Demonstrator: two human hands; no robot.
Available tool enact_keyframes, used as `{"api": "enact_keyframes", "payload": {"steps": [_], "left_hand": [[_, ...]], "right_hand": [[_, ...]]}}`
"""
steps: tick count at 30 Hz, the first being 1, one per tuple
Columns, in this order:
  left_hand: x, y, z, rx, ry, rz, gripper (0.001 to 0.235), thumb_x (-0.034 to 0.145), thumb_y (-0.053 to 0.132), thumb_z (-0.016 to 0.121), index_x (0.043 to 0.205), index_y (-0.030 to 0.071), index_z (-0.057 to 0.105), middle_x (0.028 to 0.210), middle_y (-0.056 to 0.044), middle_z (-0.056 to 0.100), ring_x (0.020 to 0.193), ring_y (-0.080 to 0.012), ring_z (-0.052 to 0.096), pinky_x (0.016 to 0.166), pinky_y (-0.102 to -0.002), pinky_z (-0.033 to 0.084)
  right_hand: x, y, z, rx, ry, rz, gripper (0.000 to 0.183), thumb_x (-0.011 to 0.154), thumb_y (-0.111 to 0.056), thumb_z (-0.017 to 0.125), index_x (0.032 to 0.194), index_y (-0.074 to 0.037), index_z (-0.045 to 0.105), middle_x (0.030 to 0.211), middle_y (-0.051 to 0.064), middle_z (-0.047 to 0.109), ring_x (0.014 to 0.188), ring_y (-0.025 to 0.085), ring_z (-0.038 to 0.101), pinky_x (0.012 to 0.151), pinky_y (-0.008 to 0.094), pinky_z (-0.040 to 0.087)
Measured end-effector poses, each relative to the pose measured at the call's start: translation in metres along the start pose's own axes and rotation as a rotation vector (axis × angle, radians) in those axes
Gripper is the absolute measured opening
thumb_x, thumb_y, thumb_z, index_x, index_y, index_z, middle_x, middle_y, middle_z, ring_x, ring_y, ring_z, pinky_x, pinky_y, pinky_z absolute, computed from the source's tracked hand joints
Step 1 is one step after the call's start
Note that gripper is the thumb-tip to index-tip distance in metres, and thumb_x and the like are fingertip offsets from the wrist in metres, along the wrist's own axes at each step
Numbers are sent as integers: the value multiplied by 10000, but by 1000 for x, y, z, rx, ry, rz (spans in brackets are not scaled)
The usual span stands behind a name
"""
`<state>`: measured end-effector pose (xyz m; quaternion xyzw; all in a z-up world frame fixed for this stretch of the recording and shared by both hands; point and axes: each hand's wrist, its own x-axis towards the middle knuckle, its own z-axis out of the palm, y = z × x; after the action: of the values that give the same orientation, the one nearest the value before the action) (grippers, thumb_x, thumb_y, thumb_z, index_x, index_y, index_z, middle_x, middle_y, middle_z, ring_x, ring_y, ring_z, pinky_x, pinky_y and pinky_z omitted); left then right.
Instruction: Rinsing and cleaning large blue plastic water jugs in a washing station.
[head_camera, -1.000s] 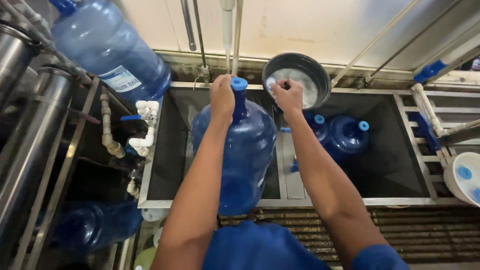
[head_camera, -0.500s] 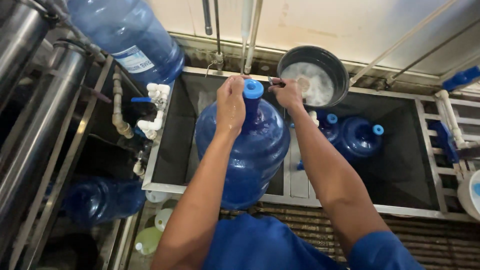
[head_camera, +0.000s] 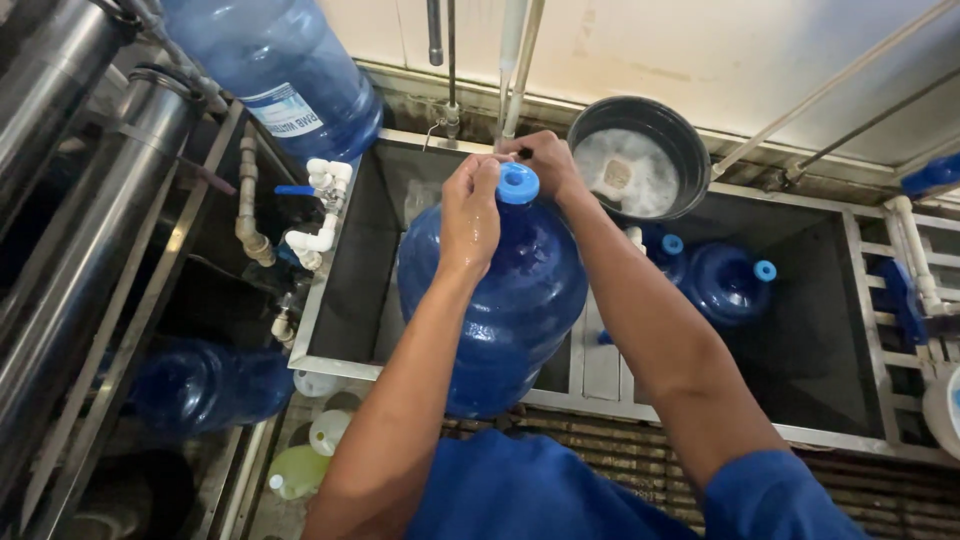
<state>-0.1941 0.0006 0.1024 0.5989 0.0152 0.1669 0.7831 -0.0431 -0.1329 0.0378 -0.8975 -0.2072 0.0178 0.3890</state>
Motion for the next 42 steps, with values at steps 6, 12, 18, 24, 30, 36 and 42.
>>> {"api": "enact_keyframes", "payload": {"steps": [6,12,18,24,30,36,42], "left_hand": [[4,-9,0,5,11,-26,284,1057,201,523,1049,-13,710,907,-10,659,846,-81,554,783,-257,469],[6,-5,1,-39,4,-11,277,1032,205,516,1035,2,704,903,2,681,845,-73,588,794,-250,487],[-2,8,0,81,91,27,248,993,181,551,956,-21,689,864,-31,692,820,-96,603,783,-274,505],[-5,10,0,58,159,25,262,973,152,510,919,-32,688,824,-69,703,784,-131,622,768,-299,505],[-10,18,0,109,165,-18,302,967,163,508,945,-50,721,818,-99,733,766,-135,641,745,-317,518],[-13,12,-1,58,100,-43,377,1002,214,488,1040,-66,738,869,-109,755,814,-142,672,779,-301,530],[-14,10,1,11,32,-40,327,993,207,554,1067,-57,732,918,-81,752,863,-120,668,815,-287,536]], "right_hand": [[19,16,10,24,79,-153,366,817,-351,816,1063,-81,786,965,149,774,889,208,758,787,340,575],[-9,-28,-22,261,114,-108,371,954,-385,709,1064,-35,761,883,43,763,792,68,668,732,279,557],[-52,-87,-79,462,-207,183,546,1038,-543,485,831,-87,702,704,-32,584,546,87,482,509,288,387],[-71,-125,-93,-218,-415,232,781,1000,-679,319,649,-71,662,527,-2,573,488,121,540,494,277,401],[-79,-144,-96,-60,-485,467,759,941,-747,438,636,-71,598,517,-7,519,406,91,454,378,276,329],[-79,-158,-93,-3,-491,554,746,916,-761,460,586,-92,497,502,-23,454,402,86,404,362,270,286],[-76,-155,-95,-115,-478,509,757,912,-779,451,543,-119,471,497,-33,439,406,88,392,372,282,276]]}}
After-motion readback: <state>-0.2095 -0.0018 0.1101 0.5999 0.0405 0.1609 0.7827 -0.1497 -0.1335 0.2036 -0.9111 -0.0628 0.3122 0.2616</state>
